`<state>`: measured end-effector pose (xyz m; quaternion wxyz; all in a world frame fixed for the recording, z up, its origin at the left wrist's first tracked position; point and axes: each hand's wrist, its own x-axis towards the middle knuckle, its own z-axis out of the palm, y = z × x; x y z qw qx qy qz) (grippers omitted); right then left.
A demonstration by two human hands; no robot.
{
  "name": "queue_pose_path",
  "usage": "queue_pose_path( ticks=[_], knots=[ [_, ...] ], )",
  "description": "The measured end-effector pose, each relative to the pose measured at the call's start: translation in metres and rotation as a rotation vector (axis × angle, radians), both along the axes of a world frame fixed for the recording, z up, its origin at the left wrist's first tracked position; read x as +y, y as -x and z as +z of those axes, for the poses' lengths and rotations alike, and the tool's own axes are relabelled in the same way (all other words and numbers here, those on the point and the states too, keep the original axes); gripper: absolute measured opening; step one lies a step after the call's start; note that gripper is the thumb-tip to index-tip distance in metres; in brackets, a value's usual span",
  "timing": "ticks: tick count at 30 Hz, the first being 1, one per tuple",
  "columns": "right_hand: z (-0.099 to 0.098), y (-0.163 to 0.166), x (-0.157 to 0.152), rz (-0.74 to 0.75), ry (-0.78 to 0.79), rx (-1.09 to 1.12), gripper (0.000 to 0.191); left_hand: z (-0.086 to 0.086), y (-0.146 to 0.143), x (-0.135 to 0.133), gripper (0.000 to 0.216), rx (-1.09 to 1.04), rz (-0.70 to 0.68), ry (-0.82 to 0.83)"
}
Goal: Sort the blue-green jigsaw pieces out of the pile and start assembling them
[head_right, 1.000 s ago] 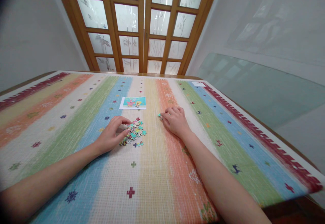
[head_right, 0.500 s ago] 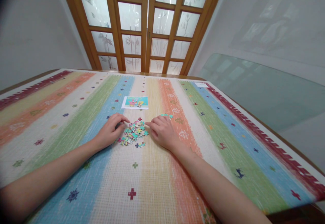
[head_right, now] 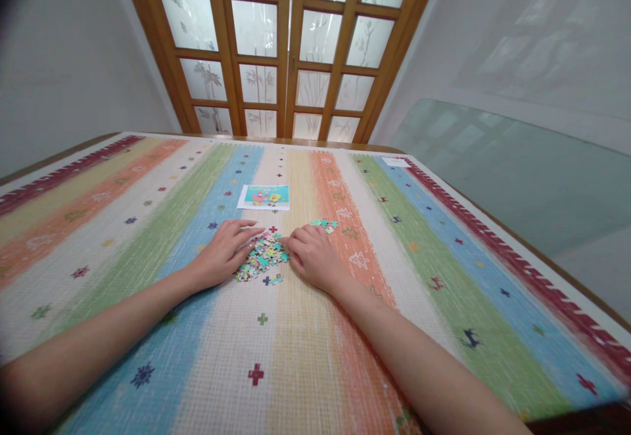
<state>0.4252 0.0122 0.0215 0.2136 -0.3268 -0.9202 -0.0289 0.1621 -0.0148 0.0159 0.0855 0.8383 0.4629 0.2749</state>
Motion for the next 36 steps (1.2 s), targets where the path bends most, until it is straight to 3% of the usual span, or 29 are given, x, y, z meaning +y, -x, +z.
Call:
queue_pose_path(
  ticks=[12, 20, 36],
  knots=[
    [0.0052, 0.0085, -0.0013, 0.008, 0.072, -0.102, 0.044, -0.0092, -0.0039, -0.0009, 0.046, 0.121, -0.001, 0.029],
    [0.0020, 0.0087, 0.0020, -0.052, 0.144, -0.029, 0.035, -0.0044, -0.0007, -0.0011, 0.037, 0.025, -0.013, -0.007],
    [-0.0012, 0.0077, 0.0035, -0.045, 0.144, -0.011, 0.037, -0.0065, -0.0039, -0.0065, 0.048, 0.135, -0.016, -0.103]
  ],
)
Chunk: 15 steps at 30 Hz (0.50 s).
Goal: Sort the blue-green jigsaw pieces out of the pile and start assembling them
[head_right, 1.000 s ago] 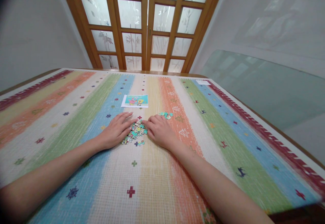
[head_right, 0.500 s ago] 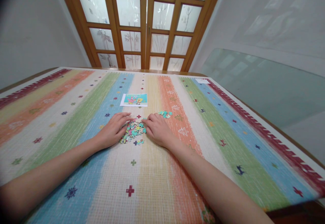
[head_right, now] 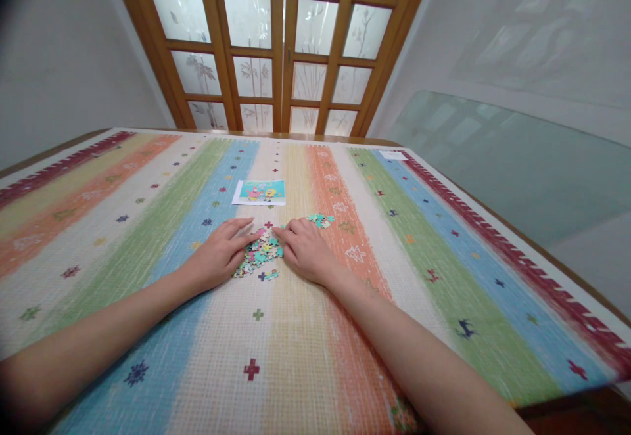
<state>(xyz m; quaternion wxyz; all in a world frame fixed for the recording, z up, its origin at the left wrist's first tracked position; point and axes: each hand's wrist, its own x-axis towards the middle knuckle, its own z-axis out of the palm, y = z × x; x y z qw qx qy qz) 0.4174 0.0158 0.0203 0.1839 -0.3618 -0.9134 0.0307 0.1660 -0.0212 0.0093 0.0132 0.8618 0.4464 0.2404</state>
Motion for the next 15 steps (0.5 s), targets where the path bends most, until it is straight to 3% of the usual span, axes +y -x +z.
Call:
queue_pose_path(
  ticks=[9, 15],
  knots=[
    [-0.001, 0.005, 0.023, 0.080, 0.029, -0.051, 0.032, 0.004, -0.002, 0.000, 0.044, 0.056, -0.003, 0.012],
    [-0.002, 0.001, 0.027, 0.120, 0.092, 0.034, 0.025, 0.004, -0.002, 0.000, 0.044, 0.103, 0.019, 0.050]
  ],
)
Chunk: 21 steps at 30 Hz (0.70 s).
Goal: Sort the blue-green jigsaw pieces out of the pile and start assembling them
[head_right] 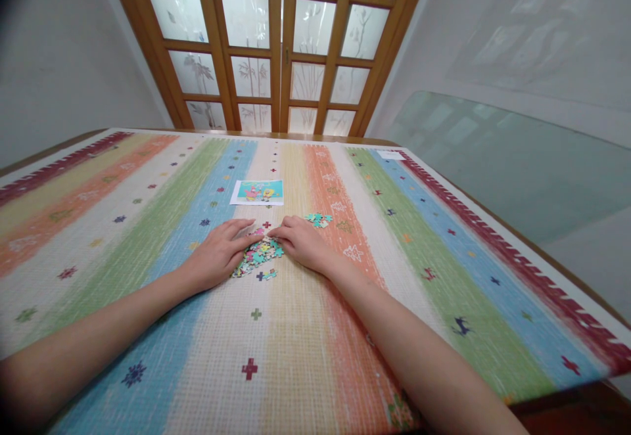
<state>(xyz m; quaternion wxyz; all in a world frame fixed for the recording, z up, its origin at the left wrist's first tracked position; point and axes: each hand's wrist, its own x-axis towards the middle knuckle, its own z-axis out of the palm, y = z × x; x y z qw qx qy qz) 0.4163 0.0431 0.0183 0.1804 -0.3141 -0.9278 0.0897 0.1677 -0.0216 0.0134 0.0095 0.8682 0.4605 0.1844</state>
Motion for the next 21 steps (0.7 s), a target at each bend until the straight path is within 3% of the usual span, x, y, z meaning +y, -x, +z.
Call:
queue_pose_path(
  ticks=[16, 21],
  knots=[
    [-0.008, 0.002, -0.001, -0.022, -0.088, 0.071, 0.020, -0.004, 0.000, 0.003, 0.047, -0.047, -0.009, 0.025],
    [-0.010, -0.001, 0.000, -0.073, 0.033, 0.259, 0.019, -0.006, 0.002, 0.004, 0.047, -0.062, -0.009, 0.013]
  ],
)
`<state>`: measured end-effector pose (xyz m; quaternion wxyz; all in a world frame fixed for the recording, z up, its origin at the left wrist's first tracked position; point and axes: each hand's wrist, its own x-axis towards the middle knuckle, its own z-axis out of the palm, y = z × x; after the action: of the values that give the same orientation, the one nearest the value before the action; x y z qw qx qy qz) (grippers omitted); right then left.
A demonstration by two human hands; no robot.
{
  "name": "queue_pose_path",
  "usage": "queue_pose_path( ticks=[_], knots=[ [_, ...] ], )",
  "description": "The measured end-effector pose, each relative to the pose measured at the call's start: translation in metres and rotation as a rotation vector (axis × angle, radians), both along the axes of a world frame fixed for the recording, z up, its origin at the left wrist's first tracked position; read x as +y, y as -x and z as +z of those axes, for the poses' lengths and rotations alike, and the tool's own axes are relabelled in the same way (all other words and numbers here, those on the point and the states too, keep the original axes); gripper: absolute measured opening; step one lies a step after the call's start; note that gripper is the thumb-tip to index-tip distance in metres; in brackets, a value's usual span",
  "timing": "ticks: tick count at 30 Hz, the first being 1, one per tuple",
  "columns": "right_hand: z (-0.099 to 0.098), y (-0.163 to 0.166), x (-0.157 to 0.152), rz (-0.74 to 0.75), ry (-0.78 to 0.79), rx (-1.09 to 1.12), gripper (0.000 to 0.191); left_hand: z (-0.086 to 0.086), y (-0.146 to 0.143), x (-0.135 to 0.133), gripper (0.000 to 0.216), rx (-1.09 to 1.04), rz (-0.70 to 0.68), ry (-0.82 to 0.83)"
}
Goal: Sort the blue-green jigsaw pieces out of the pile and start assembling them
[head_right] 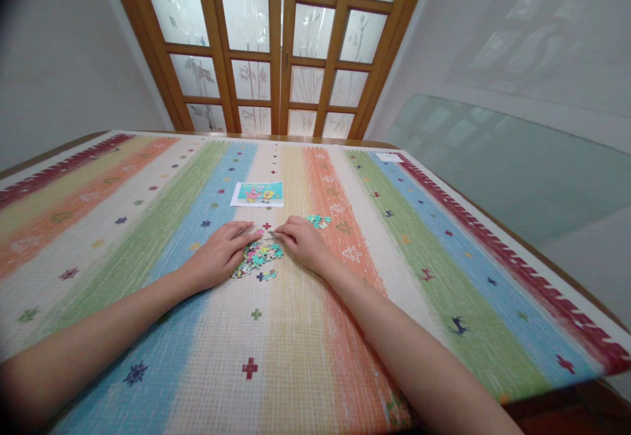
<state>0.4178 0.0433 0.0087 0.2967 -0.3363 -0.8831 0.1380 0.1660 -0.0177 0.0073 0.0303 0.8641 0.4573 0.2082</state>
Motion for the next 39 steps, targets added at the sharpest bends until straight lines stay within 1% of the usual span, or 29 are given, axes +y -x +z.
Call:
queue_pose_path(
  ticks=[2, 5, 8, 14, 17, 21, 25, 29, 33, 36, 39],
  knots=[
    [0.002, -0.003, 0.000, -0.021, 0.051, 0.090, 0.019, 0.000, 0.001, 0.000, 0.046, -0.011, -0.002, -0.002],
    [0.007, -0.009, -0.002, -0.034, 0.082, 0.139, 0.023, 0.000, 0.001, 0.000, 0.044, -0.021, -0.012, 0.001],
    [0.012, -0.023, 0.000, -0.095, 0.097, 0.119, 0.025, 0.001, 0.002, 0.000, 0.044, -0.035, -0.021, 0.002],
    [0.008, -0.070, 0.023, -0.340, 0.075, 0.051, 0.034, 0.001, 0.002, -0.001, 0.044, -0.060, -0.020, 0.011],
    [0.005, -0.089, 0.034, -0.398, 0.082, 0.005, 0.036, 0.000, 0.003, -0.001, 0.043, -0.059, -0.020, 0.015],
    [0.002, -0.099, 0.040, -0.424, 0.089, -0.044, 0.037, 0.001, 0.003, -0.001, 0.042, -0.039, -0.018, 0.012],
    [0.000, -0.101, 0.040, -0.403, 0.119, -0.067, 0.039, 0.002, 0.002, -0.001, 0.042, -0.038, -0.020, 0.005],
    [0.003, -0.100, 0.037, -0.472, 0.091, -0.014, 0.038, 0.002, 0.003, -0.001, 0.042, -0.046, -0.018, 0.015],
    [0.010, -0.088, 0.028, -0.511, 0.044, 0.062, 0.031, 0.001, 0.003, -0.001, 0.039, -0.101, -0.022, 0.017],
    [0.016, -0.070, 0.015, -0.423, -0.008, 0.096, 0.028, 0.000, 0.004, 0.000, 0.036, -0.180, 0.001, 0.012],
    [0.019, -0.051, -0.001, -0.297, -0.055, 0.049, 0.026, 0.000, 0.005, 0.000, 0.034, -0.220, 0.020, 0.016]
  ],
)
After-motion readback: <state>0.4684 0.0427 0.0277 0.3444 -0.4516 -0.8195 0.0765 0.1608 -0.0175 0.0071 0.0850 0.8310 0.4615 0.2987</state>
